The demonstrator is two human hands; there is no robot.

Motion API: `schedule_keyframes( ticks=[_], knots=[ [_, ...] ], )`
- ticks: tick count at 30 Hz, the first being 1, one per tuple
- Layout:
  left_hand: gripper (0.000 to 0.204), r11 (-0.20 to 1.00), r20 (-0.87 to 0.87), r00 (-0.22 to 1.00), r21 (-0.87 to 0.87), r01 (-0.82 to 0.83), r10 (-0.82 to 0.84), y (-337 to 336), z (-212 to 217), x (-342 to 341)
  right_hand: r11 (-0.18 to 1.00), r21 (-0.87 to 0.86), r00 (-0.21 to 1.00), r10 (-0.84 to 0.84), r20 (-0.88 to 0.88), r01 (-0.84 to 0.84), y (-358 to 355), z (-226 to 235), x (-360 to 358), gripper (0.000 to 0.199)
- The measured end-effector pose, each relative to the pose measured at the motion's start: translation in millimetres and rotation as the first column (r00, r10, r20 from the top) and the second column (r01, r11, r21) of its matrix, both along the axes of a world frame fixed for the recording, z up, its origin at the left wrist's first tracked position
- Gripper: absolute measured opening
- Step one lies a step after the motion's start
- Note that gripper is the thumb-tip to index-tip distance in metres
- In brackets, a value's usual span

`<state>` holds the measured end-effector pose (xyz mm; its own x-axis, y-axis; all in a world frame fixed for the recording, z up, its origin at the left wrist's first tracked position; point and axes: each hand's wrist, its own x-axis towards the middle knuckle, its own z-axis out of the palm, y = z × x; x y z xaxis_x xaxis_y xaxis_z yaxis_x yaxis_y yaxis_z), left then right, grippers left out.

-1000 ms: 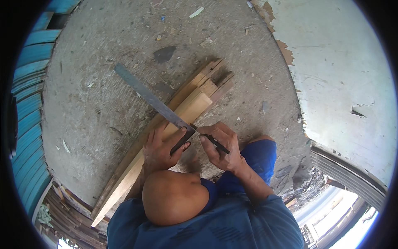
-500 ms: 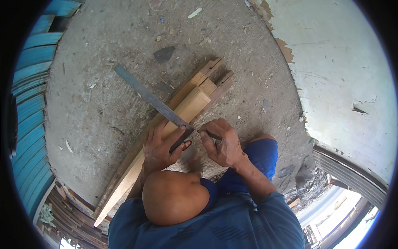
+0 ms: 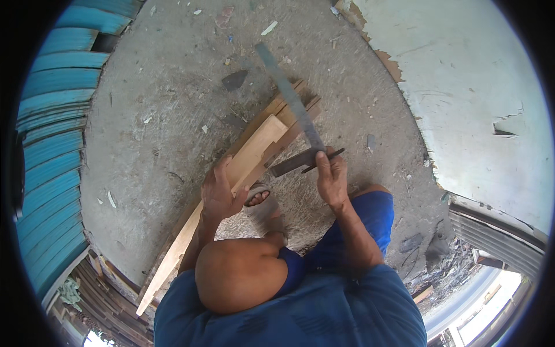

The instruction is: The person measures a wooden beam on the ground using a try square, a pencil, and a tape measure.

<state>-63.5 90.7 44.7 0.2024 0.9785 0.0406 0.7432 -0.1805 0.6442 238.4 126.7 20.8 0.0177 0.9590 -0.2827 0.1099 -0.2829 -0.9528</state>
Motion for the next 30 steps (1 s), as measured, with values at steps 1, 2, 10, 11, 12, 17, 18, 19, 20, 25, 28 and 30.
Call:
schedule_keyframes(
  ticks=[1, 2, 10, 11, 12, 17, 18, 19, 20, 25, 28, 30],
  knots=[
    [0.075, 1.000, -0.016, 1.000, -0.012, -0.014, 0.014, 0.2, -2.1, 1.7, 0.998, 0.014, 0.998, -0.055, 0.019, 0.055, 0.8, -5.6, 20.8, 0.036],
    [0.074, 0.999, -0.036, 0.999, -0.023, -0.036, 0.035, -0.1, -2.2, 2.4, 0.995, 0.020, 0.993, -0.101, 0.062, 0.100, 0.5, -9.3, 38.5, 0.036],
    [0.078, 0.985, -0.208, 0.965, -0.037, -0.170, 0.159, -2.1, 0.9, 11.7, 0.925, -0.074, 0.927, -0.368, 0.068, 0.372, -20.6, -88.8, 133.2, 0.038],
    [0.079, 0.979, -0.241, 0.954, -0.052, -0.195, 0.177, -4.1, 1.7, 12.9, 0.927, -0.138, 0.936, -0.343, 0.075, 0.350, -27.8, -105.1, 144.2, 0.038],
    [0.079, 0.972, -0.250, 0.950, -0.091, -0.216, 0.188, -4.8, 2.5, 13.7, 0.922, -0.200, 0.944, -0.319, 0.085, 0.330, -35.1, -121.1, 157.1, 0.038],
    [0.077, 0.970, -0.258, 0.944, -0.076, -0.230, 0.204, -3.0, -0.9, 16.2, 0.936, -0.291, 0.927, -0.083, 0.365, 0.198, -58.4, -181.4, 191.1, 0.042],
    [0.076, 0.966, -0.266, 0.939, -0.083, -0.246, 0.216, -6.7, -1.5, 14.4, 0.917, -0.322, 0.897, -0.079, 0.434, 0.237, -53.4, -176.7, 178.3, 0.043],
    [0.075, 0.962, -0.274, 0.935, -0.089, -0.259, 0.226, -9.6, -1.9, 12.8, 0.895, -0.347, 0.862, -0.075, 0.502, 0.280, -49.0, -171.9, 164.7, 0.044],
    [0.073, 0.960, -0.275, 0.934, -0.093, -0.262, 0.228, -9.3, -1.4, 13.8, 0.899, -0.303, 0.850, -0.128, 0.511, 0.317, -47.3, -171.5, 159.7, 0.045],
    [0.069, 0.957, -0.277, 0.935, -0.127, -0.262, 0.220, -6.1, 4.0, 15.8, 0.878, -0.253, 0.802, -0.208, 0.560, 0.405, -38.8, -161.8, 144.7, 0.050],
    [0.068, 0.959, -0.274, 0.936, -0.116, -0.259, 0.219, -1.7, 5.0, 19.2, 0.892, -0.221, 0.784, -0.201, 0.587, 0.395, -37.3, -166.6, 154.3, 0.050],
    [0.070, 0.960, -0.277, 0.936, -0.116, -0.257, 0.217, -2.1, 4.6, 17.9, 0.897, -0.216, 0.769, -0.183, 0.613, 0.386, -36.6, -164.8, 151.2, 0.051]
  ],
)
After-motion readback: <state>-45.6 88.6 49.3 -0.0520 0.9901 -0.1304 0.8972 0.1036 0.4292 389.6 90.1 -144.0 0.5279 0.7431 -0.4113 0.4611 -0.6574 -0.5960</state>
